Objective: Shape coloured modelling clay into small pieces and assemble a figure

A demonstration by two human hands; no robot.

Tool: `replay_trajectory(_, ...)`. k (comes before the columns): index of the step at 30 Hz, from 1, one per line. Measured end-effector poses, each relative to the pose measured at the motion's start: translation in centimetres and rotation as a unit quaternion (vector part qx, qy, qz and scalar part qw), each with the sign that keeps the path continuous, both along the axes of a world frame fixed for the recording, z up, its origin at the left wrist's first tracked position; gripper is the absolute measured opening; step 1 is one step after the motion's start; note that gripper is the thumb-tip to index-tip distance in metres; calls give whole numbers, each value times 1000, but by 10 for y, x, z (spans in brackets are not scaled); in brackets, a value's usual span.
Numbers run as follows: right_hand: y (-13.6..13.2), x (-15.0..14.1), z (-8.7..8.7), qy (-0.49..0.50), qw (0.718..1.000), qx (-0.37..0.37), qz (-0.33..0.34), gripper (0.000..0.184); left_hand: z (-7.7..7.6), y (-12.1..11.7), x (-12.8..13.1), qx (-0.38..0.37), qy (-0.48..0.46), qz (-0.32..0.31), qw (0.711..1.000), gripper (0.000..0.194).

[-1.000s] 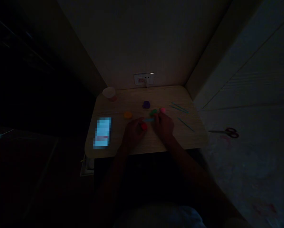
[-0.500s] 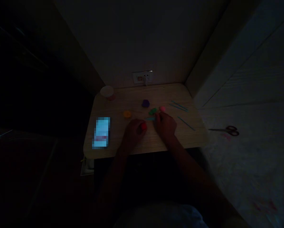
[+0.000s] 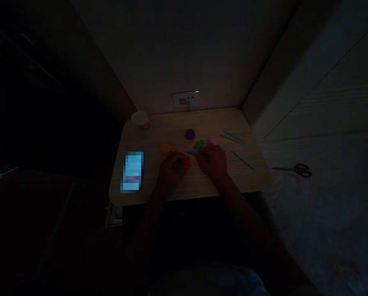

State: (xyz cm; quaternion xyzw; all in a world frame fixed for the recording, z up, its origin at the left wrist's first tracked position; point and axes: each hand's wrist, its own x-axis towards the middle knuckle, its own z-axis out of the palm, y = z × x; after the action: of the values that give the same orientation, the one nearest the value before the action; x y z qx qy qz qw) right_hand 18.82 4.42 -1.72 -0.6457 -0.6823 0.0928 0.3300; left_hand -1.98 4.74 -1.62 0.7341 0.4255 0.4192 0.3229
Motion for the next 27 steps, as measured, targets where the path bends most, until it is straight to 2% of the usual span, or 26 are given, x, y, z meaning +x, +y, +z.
replay_trajectory(3,-1,1,0,7,1000,18,-8,21,2,-1,2,-28,-14,13,999,18)
replay_trajectory(6,-4,2,3,40,998,53,11,29,4,-1,3,-18,-2,20,1000,15)
replay_trajectory(11,-9,2,10,119,977,43,172,23,6,0,4,42,45,-3,998,11)
replay_trajectory(14,-12,0,10,135,964,41,227,25,6,-2,2,71,45,-17,996,15)
replay_trajectory(21,-6,-6,5,111,966,-10,234,26,6,-5,-8,68,84,7,994,13)
replay_trajectory(24,-7,-12,4,104,970,-15,218,24,2,-13,-9,55,86,54,993,21)
replay_trajectory(27,-16,-19,3,98,977,-14,191,24,-5,-33,-8,55,100,118,986,35)
